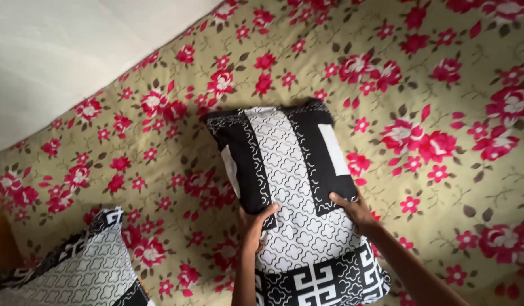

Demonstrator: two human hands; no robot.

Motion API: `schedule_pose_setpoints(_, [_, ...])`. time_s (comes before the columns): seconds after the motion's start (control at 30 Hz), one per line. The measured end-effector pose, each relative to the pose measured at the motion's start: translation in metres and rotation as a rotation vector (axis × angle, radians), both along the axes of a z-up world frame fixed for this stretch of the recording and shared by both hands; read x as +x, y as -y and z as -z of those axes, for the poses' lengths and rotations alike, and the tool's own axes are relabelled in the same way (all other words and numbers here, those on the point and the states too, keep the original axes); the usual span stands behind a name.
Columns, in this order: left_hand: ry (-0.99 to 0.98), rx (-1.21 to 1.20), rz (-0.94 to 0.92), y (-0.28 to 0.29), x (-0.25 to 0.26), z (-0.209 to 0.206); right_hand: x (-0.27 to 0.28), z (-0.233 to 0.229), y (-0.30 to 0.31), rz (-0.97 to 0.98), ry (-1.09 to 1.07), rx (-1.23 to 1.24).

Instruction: The person is making a bed by straightening pillows and the bedspread.

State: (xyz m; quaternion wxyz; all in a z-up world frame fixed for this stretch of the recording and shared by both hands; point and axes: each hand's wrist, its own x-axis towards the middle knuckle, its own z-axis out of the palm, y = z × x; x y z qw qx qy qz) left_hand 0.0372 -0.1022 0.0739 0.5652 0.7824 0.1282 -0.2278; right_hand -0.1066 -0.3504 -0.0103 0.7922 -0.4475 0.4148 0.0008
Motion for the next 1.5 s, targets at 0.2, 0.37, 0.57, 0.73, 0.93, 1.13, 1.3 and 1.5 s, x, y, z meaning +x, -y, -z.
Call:
schedule_pose_setpoints(0.2, [-0.074,0.025,0.077,0.110,0.030,-0.011,0.014,-0.036,0.109,0.037,0.091,-0.083])
schedule_pose_setpoints(0.37, [-0.056,-0.131,0.132,0.214,0.062,-0.022,0.040,-0.022,0.224,0.159,0.183,-0.191])
schedule_pose_setpoints(0.57, [0.334,-0.343,0.326,0.338,0.116,-0.016,0.110,-0.038,0.385,0.227,0.213,-0.462])
schedule_pose_setpoints(0.73, [0.517,-0.529,0.395,0.457,0.179,-0.019,0.193,-0.102,0.531,0.143,0.313,-1.017])
schedule_pose_setpoints(0.93, [0.666,-0.384,0.549,0.596,0.282,0.035,0.285,-0.173,0.639,-0.027,0.103,-1.382])
schedule_pose_setpoints(1.13, [0.744,-0.116,0.729,0.645,0.260,0.068,0.278,-0.019,0.621,-0.136,-0.220,-1.879])
schedule_pose_setpoints(1.3, [0.405,0.157,0.816,0.610,0.199,0.100,0.202,0.027,0.483,-0.175,-0.383,-1.382])
schedule_pose_setpoints(1.5, [0.499,-0.124,0.709,0.598,0.177,0.196,0.184,0.029,0.468,0.045,-0.304,-0.656])
